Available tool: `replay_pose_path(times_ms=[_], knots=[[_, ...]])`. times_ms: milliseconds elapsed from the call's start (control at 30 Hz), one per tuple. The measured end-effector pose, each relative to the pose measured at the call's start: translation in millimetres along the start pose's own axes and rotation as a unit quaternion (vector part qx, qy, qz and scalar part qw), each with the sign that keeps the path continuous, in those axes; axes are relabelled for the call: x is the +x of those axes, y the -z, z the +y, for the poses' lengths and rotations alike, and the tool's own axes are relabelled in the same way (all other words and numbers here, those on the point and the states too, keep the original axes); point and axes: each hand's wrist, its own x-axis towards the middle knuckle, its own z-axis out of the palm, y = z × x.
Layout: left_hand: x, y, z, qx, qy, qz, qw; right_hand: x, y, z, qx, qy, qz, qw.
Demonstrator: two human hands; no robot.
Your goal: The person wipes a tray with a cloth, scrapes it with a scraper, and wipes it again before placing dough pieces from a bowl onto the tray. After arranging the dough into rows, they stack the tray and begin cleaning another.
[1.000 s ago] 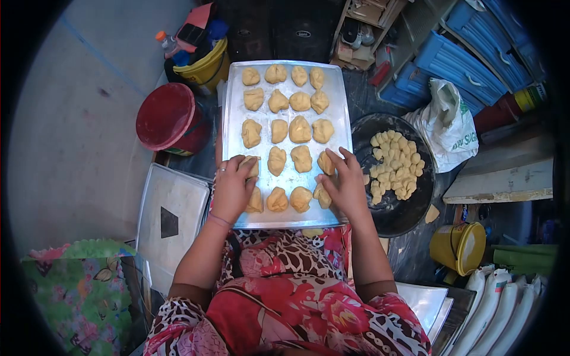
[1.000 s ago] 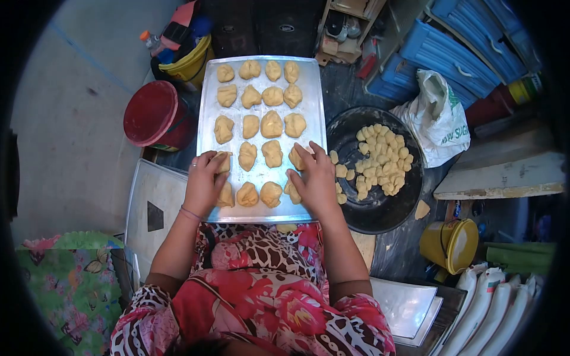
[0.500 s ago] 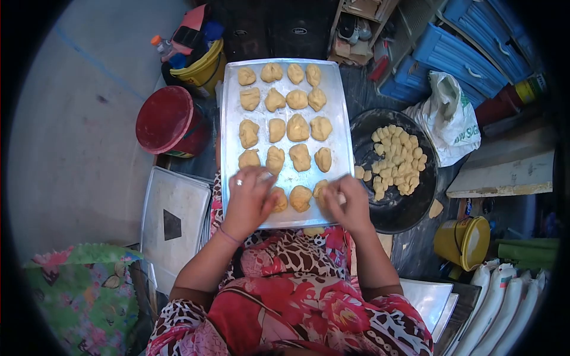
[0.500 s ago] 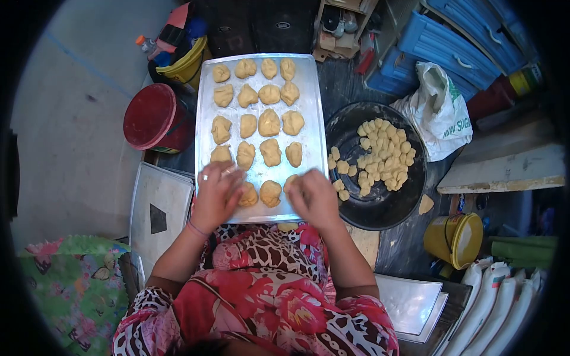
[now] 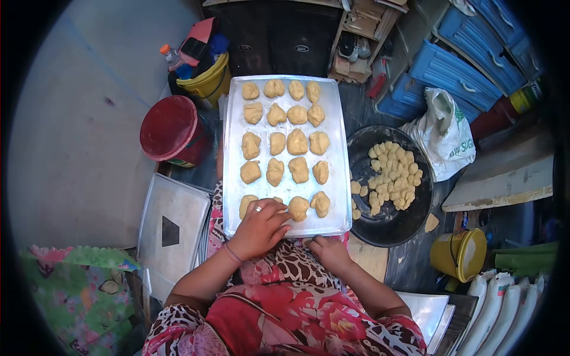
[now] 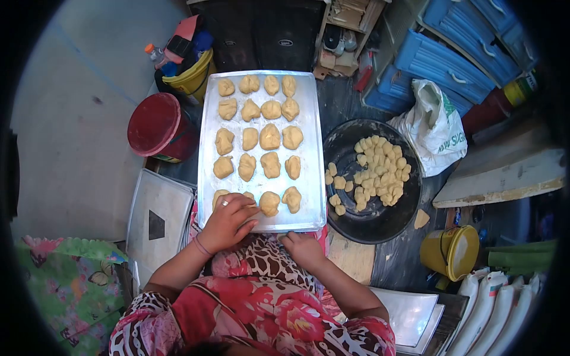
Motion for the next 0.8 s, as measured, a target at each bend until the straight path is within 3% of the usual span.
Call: replay_pose_path(times_ms=[100, 167, 233, 300, 367, 433, 500, 567, 600, 633, 667, 733, 800], knots=[[-3.4, 7.2, -4.5, 0.006, 0.014, 0.022, 1.000, -7.3, 20.8, 2.0, 0.077, -0.011, 0.029, 0.997], [-6.5, 14.1, -10.4, 0.008, 0.024, 0.039, 0.999, -18.3, 51.5, 7.8, 0.260, -0.026, 0.108, 0.959], [-10.5, 21.2, -19.8, 0.030, 0.065, 0.068, 0.995, -33.4, 74.9, 28.4, 0.261, -0.032, 0.212, 0.941], [-14.6, 23.5, -34.6, 0.027, 0.093, 0.095, 0.991, -46.9, 101.6, 43.9, 0.202, -0.129, 0.302, 0.923], [-22.3, 27.9, -50.4, 0.016, 0.125, 0.170, 0.977, -37.5, 129.1, 43.0, 0.045, -0.196, 0.402, 0.893], [-32.4, 25.4, -72.1, 0.007, 0.171, 0.232, 0.958, -27.5, 128.2, 52.7, 0.026, -0.220, 0.470, 0.854], [-49.1, 19.8, -91.0, 0.003, 0.203, 0.299, 0.932, -3.4, 129.7, 36.9, 0.093, -0.180, 0.484, 0.851], [-66.7, 18.9, -97.9, -0.038, 0.217, 0.327, 0.919, 24.2, 117.6, 13.9, 0.155, -0.158, 0.443, 0.869], [-74.7, 21.9, -94.1, -0.065, 0.251, 0.323, 0.910, 46.6, 105.0, -1.6, 0.189, -0.094, 0.439, 0.873], [-81.0, 28.9, -87.3, -0.049, 0.273, 0.332, 0.901, 64.7, 98.0, -20.3, 0.190, -0.018, 0.378, 0.906], [-92.8, 28.9, -89.2, -0.081, 0.309, 0.335, 0.887, 75.2, 94.9, -39.8, 0.230, -0.006, 0.246, 0.942], [-120.4, 19.0, -106.0, -0.109, 0.351, 0.345, 0.864, 109.2, 79.6, -78.2, 0.115, 0.133, 0.106, 0.979], [-159.1, -4.9, -138.9, -0.051, 0.390, 0.425, 0.815, 135.8, 60.4, -104.6, 0.104, 0.257, 0.012, 0.961]])
